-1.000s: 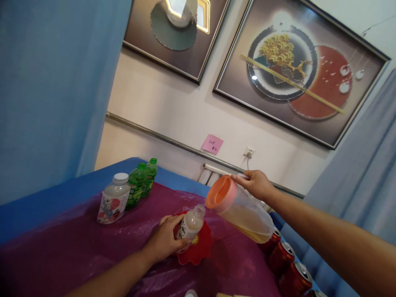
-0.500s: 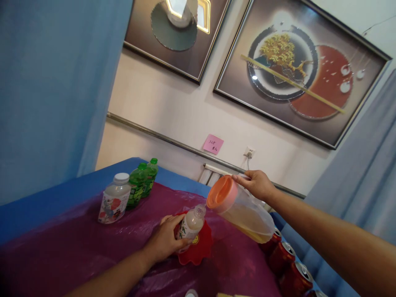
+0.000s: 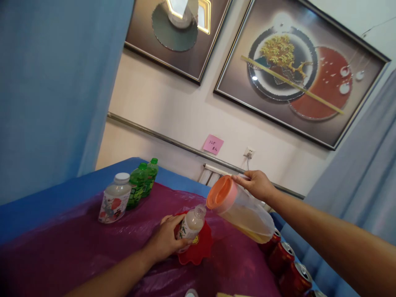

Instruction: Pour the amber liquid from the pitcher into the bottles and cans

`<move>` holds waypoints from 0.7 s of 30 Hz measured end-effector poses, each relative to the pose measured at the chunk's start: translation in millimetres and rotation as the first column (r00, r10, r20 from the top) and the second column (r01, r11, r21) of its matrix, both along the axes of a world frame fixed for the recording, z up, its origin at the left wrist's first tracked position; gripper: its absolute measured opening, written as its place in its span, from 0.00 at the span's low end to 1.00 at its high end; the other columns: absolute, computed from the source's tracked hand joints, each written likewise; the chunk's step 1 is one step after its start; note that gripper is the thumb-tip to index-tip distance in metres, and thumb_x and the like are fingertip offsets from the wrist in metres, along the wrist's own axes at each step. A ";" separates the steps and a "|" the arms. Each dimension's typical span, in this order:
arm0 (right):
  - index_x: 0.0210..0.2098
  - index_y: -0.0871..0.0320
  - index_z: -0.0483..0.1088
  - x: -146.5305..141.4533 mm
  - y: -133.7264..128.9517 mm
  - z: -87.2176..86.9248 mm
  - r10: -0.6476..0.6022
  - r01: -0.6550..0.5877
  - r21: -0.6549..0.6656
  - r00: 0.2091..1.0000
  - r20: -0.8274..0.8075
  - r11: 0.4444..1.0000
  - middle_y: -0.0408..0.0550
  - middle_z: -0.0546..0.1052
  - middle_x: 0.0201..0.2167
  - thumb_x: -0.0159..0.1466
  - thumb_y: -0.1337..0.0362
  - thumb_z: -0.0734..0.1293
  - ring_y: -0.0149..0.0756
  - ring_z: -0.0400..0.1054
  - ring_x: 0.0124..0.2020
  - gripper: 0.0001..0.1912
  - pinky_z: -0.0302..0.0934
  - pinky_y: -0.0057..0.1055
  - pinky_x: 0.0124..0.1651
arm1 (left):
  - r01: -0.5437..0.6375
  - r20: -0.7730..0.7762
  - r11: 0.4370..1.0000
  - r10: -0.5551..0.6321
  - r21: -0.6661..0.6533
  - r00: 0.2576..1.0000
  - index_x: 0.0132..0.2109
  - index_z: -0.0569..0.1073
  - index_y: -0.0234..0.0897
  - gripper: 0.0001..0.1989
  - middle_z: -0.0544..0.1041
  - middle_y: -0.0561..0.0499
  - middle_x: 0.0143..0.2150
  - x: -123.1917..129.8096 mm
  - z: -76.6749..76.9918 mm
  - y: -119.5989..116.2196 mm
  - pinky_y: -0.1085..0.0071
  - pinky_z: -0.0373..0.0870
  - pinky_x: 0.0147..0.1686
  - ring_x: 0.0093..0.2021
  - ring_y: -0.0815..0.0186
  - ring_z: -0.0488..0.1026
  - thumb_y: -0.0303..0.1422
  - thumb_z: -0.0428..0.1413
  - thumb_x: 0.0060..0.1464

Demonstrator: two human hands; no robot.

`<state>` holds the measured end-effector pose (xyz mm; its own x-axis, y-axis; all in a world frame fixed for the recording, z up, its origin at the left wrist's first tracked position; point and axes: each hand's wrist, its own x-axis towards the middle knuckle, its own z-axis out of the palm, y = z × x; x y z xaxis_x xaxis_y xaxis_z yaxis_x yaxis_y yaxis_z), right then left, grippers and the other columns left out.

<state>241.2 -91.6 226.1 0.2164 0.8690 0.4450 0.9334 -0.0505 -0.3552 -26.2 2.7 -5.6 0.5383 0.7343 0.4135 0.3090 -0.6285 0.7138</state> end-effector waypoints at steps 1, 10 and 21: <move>0.17 0.53 0.51 -0.1 -0.1 0.1 -0.002 0.002 -0.002 1.000 0.001 1.000 0.36 0.51 0.15 0.53 0.28 0.65 0.27 0.46 0.19 0.36 0.41 0.29 0.22 | 0.001 0.003 1.000 -0.001 -0.002 1.000 0.56 0.75 0.47 0.33 0.80 0.50 0.57 0.1 0.0 0.0 0.55 0.57 0.64 0.58 0.50 0.73 0.39 0.70 0.40; 0.17 0.53 0.53 -1.9 -2.7 2.9 0.000 0.000 -0.011 1.000 0.020 1.000 0.37 0.53 0.14 0.53 0.26 0.63 0.27 0.47 0.19 0.37 0.41 0.29 0.22 | 0.018 -0.002 1.000 -0.019 -0.012 1.000 0.55 0.76 0.47 0.30 0.81 0.50 0.56 -1.6 4.1 -2.7 0.54 0.58 0.63 0.56 0.50 0.74 0.39 0.69 0.41; 0.17 0.54 0.54 -3.6 -3.5 4.0 -0.001 0.001 -0.009 1.000 0.015 1.000 0.37 0.53 0.15 0.52 0.26 0.63 0.27 0.47 0.19 0.37 0.42 0.29 0.22 | 0.009 -0.016 1.000 -0.009 0.001 1.000 0.54 0.76 0.46 0.31 0.81 0.49 0.56 -2.0 4.9 -3.0 0.55 0.60 0.62 0.56 0.49 0.74 0.40 0.70 0.40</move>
